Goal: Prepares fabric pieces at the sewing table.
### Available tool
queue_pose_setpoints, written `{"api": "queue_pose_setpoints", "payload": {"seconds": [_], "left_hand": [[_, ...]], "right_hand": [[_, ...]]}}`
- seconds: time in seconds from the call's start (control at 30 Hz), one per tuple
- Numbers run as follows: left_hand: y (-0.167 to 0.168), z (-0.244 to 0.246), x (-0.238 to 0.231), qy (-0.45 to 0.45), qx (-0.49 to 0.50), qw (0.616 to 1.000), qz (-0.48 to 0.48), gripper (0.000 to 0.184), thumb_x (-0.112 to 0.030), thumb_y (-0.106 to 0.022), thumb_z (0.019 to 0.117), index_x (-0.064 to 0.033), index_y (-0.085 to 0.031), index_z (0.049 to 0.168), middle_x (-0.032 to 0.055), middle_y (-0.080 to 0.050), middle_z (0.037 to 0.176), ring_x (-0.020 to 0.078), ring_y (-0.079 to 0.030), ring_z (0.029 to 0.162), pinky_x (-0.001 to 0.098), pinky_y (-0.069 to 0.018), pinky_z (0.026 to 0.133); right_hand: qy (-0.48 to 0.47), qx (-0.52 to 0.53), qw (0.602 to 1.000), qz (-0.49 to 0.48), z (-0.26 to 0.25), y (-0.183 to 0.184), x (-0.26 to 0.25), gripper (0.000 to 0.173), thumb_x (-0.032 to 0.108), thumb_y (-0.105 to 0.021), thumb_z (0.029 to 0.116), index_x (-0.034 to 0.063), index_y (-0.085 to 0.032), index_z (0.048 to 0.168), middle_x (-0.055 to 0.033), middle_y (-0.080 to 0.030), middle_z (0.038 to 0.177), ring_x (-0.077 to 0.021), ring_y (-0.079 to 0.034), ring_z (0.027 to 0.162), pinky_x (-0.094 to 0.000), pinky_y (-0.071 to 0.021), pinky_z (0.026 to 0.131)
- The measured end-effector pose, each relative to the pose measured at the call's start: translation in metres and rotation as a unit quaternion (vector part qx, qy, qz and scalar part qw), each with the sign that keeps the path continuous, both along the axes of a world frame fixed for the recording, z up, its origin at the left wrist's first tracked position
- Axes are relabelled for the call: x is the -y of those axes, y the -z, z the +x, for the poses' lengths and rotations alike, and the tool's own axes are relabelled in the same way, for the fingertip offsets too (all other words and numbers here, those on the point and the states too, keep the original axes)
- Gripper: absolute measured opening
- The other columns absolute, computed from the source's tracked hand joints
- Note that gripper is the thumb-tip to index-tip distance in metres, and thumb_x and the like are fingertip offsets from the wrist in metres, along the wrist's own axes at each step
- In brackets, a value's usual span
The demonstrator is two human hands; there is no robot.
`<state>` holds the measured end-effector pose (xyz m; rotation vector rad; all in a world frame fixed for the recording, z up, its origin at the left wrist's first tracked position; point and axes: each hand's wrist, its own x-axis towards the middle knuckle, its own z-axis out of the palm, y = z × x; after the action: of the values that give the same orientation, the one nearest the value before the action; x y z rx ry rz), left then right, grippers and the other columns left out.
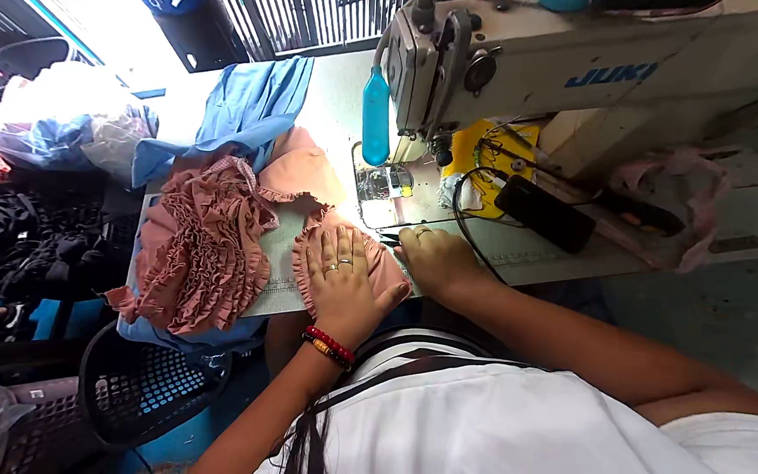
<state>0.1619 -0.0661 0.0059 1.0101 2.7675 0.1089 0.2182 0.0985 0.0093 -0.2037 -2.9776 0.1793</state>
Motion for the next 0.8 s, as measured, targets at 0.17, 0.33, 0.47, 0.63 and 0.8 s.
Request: {"api": "queue_pose_setpoints", "payload": {"seconds": [0.17, 0.33, 0.47, 0.63, 0.8], "left_hand": [[-0.001, 0.000, 0.008, 0.014, 0.027, 0.998, 0.053, 0.110, -0.085, -0.033, 0.0894, -0.0010, -0.029, 0.161, 0.0212, -0.022, 0.168, 0.0418, -0.010, 0.158, 0.0698, -0.0016, 0.122], [-0.010, -0.054, 0.027, 0.034, -0.116, 0.967, 0.224, 0.057, -0.042, -0.059, 0.0980, -0.0037, -0.060, 0.140, 0.0180, -0.054, 0.149, 0.0378, -0.047, 0.142, 0.0596, -0.0366, 0.114], [-0.016, -0.111, 0.014, 0.018, -0.115, 0.985, 0.127, 0.054, -0.039, -0.062, 0.0969, -0.0030, -0.062, 0.137, 0.0216, -0.054, 0.148, 0.0449, -0.036, 0.147, 0.0667, -0.0198, 0.120], [-0.020, -0.117, 0.014, 0.018, -0.139, 0.968, 0.206, 0.026, -0.020, -0.055, 0.1030, 0.0016, -0.070, 0.105, 0.0215, -0.071, 0.108, 0.0403, -0.066, 0.113, 0.0599, -0.0418, 0.109], [-0.054, -0.079, 0.028, 0.047, -0.078, 0.873, 0.480, 0.024, -0.022, -0.040, 0.1114, -0.0014, -0.053, 0.110, 0.0052, -0.056, 0.087, 0.0059, -0.056, 0.072, 0.0205, -0.0504, 0.067]], "right_hand": [[0.003, -0.008, 1.000, -0.015, 0.001, -0.002, -0.001, 0.022, 0.019, -0.058, 0.1026, 0.0008, -0.065, 0.092, -0.0175, -0.063, 0.072, -0.0370, -0.068, 0.065, -0.0485, -0.0526, 0.050], [-0.001, -0.037, 0.999, 0.025, 0.020, 0.004, -0.019, 0.023, 0.016, -0.059, 0.1019, -0.0020, -0.069, 0.113, -0.0225, -0.068, 0.089, -0.0431, -0.069, 0.084, -0.0528, -0.0553, 0.063], [-0.020, -0.059, 0.996, 0.057, 0.025, 0.005, -0.020, 0.030, 0.019, -0.058, 0.1014, 0.0022, -0.069, 0.124, -0.0224, -0.068, 0.121, -0.0429, -0.063, 0.115, -0.0591, -0.0504, 0.088], [-0.109, -0.155, 0.980, -0.064, 0.026, -0.013, -0.018, 0.028, 0.024, -0.057, 0.1001, 0.0090, -0.075, 0.115, -0.0141, -0.071, 0.114, -0.0335, -0.066, 0.109, -0.0508, -0.0529, 0.090], [-0.143, -0.208, 0.945, -0.207, -0.001, -0.048, -0.004, 0.063, 0.037, -0.072, 0.0904, 0.0017, -0.057, 0.141, -0.0191, -0.061, 0.137, -0.0344, -0.057, 0.128, -0.0483, -0.0465, 0.108]]}}
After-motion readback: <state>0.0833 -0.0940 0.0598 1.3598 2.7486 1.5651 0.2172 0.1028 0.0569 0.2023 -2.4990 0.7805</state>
